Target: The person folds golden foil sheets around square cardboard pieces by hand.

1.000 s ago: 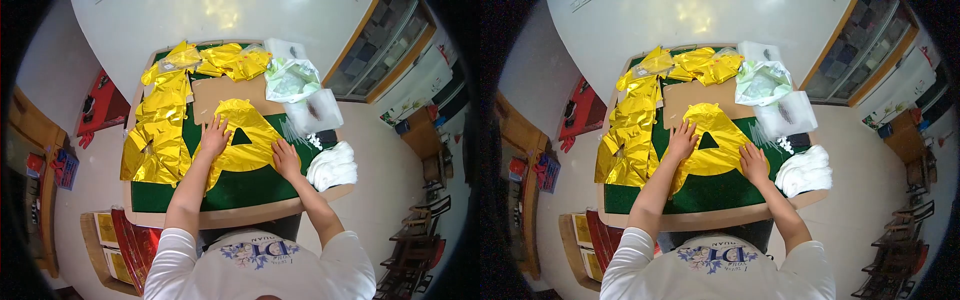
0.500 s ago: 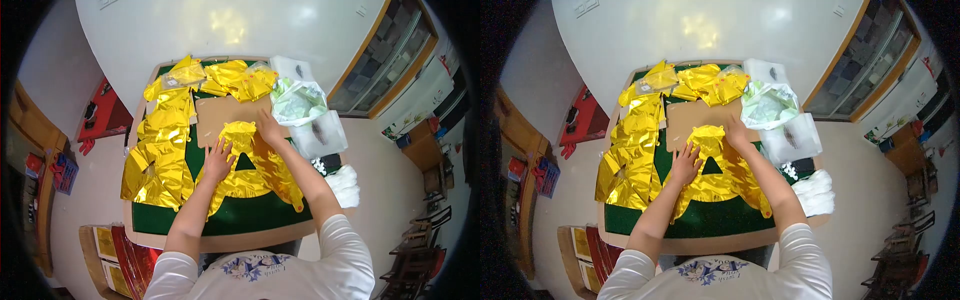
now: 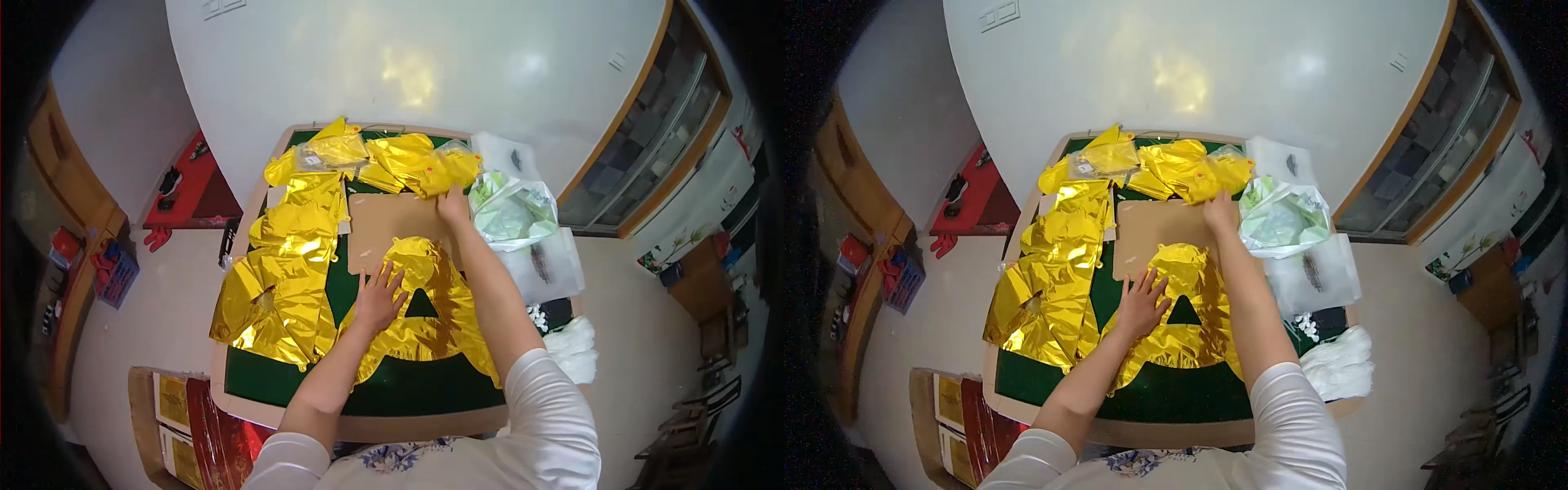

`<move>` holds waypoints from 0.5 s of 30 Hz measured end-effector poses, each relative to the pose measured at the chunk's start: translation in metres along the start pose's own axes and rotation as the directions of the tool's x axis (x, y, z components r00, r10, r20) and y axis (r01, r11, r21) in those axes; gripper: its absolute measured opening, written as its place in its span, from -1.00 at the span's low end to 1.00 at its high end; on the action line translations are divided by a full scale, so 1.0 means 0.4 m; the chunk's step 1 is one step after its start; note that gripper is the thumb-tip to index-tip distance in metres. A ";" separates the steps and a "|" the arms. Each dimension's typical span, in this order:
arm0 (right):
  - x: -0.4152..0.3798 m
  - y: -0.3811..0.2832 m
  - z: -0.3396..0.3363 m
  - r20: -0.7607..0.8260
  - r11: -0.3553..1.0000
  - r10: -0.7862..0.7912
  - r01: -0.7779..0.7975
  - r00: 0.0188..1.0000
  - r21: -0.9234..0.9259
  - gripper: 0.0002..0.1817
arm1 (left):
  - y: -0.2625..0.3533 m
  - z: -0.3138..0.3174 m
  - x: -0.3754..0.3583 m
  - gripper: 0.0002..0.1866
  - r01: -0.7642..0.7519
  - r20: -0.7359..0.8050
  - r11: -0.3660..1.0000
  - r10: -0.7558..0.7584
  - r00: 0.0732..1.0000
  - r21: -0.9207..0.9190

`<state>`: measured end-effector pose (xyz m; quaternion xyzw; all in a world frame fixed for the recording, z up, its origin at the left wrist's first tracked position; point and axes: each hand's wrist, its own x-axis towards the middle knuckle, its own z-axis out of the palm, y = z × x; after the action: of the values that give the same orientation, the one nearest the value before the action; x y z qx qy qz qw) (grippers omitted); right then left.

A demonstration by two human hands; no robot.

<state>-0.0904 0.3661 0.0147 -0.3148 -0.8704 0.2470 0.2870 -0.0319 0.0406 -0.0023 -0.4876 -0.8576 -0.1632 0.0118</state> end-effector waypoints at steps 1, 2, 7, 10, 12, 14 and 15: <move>0.032 -0.006 -0.023 -0.007 0.992 -0.034 0.034 0.999 0.122 -0.48 | 0.001 0.000 -0.002 -0.42 0.004 0.003 1.000 -0.004 1.000 -0.006; 0.076 -0.004 -0.029 -0.089 0.993 -0.074 0.081 0.993 0.084 -0.44 | 0.001 -0.003 -0.002 -0.42 0.007 0.001 1.000 -0.007 1.000 -0.009; 0.213 -0.111 -0.253 -0.275 0.936 -0.141 0.218 0.951 0.275 -0.29 | 0.001 -0.006 -0.001 -0.43 0.004 -0.005 1.000 -0.004 1.000 -0.020; 0.231 -0.164 -0.395 -0.360 0.912 -0.173 0.287 0.917 0.294 -0.32 | 0.003 -0.013 -0.001 -0.43 0.011 0.010 1.000 -0.010 1.000 -0.023; 0.204 -0.215 -0.496 -0.340 0.819 -0.127 0.292 0.932 0.495 -0.36 | 0.001 -0.003 -0.003 -0.43 -0.004 -0.010 1.000 0.004 1.000 -0.014; 0.188 -0.227 -0.563 -0.335 0.744 -0.087 0.285 0.938 0.604 -0.38 | 0.001 -0.003 -0.002 -0.44 0.006 -0.025 0.999 -0.007 1.000 -0.036; 0.175 -0.237 -0.596 -0.322 0.652 -0.051 0.276 0.945 0.706 -0.41 | 0.001 -0.006 -0.002 -0.44 0.001 -0.022 1.000 -0.001 1.000 -0.026</move>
<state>-0.0172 0.4093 0.2665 -0.1207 -0.6703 0.5066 0.5287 -0.0314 0.0393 -0.0003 -0.4855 -0.8555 -0.1796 0.0148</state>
